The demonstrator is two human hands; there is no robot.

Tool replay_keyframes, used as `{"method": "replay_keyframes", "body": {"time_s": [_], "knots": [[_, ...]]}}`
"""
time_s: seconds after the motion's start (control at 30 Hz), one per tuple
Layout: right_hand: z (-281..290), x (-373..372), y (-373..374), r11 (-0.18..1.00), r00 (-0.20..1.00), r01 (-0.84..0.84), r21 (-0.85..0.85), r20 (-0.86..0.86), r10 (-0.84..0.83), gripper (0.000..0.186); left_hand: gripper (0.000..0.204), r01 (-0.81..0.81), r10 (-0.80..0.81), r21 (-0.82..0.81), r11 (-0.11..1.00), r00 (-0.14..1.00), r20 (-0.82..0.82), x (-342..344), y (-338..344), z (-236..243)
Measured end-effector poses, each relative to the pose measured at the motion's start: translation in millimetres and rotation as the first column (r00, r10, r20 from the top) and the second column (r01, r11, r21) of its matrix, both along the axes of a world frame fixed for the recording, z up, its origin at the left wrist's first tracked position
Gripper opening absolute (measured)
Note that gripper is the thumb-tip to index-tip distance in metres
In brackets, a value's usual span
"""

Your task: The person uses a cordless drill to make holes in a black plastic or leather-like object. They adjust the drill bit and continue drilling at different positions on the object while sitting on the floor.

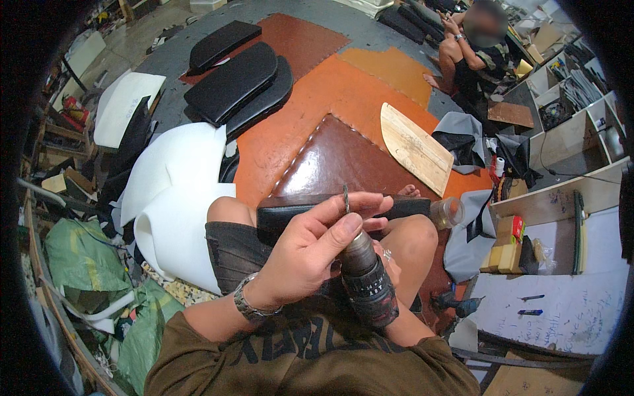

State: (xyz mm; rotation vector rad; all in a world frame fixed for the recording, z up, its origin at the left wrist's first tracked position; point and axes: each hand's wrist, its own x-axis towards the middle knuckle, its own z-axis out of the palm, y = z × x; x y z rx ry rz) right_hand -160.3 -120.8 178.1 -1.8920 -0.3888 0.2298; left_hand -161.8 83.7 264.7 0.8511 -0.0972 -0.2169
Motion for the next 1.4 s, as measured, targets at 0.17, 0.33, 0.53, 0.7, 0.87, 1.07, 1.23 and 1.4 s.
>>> {"method": "replay_keyframes", "body": {"time_s": [0.17, 0.33, 0.53, 0.7, 0.87, 1.07, 1.23, 1.4], "knots": [[-11.3, 2.2, 13.0, 0.995, 0.898, 0.089, -0.038, 0.435, -0.063, 0.032, 0.050, -0.006, 0.008, 0.012, 1.000, 0.993, -0.116, -0.9, 1.5, 0.4], [-23.7, -0.8, 18.1, 0.990, 0.946, 0.112, 0.087, 0.294, -0.133, 0.042, 0.049, -0.055, 0.046, -0.087, 0.995, 0.994, -0.102, 3.7, -1.1, -6.3], [-25.9, -1.6, 11.8, 0.993, 0.962, 0.084, 0.082, 0.255, -0.102, 0.037, 0.056, -0.030, 0.013, -0.106, 0.994, 0.989, -0.150, 4.0, -5.5, -11.0], [-22.2, 0.7, 13.1, 0.996, 0.925, 0.074, 0.054, 0.370, -0.089, 0.037, 0.055, 0.030, -0.043, -0.104, 0.994, 0.991, -0.126, 5.4, -1.4, -11.9], [-26.4, -1.7, 13.0, 0.996, 0.926, 0.093, 0.015, 0.367, -0.092, 0.039, 0.056, 0.047, -0.061, -0.134, 0.990, 0.993, -0.101, 1.8, -2.0, -12.0], [-40.3, 3.2, 2.9, 0.977, 0.999, -0.006, 0.211, -0.037, 0.014, 0.033, 0.038, 0.108, -0.105, 0.107, 0.988, 0.994, -0.036, 2.1, -12.9, -12.9], [-46.3, -2.1, 5.3, 0.819, 0.881, 0.086, 0.567, -0.427, 0.203, 0.037, 0.026, -0.004, -0.011, 0.301, 0.954, 0.999, 0.048, 1.3, -16.0, -14.4], [-54.0, 0.5, 2.1, 0.907, 0.979, -0.201, 0.371, 0.033, 0.203, 0.036, 0.022, -0.055, 0.056, 0.263, 0.963, 0.998, 0.004, 1.6, -15.8, -16.6]]}}
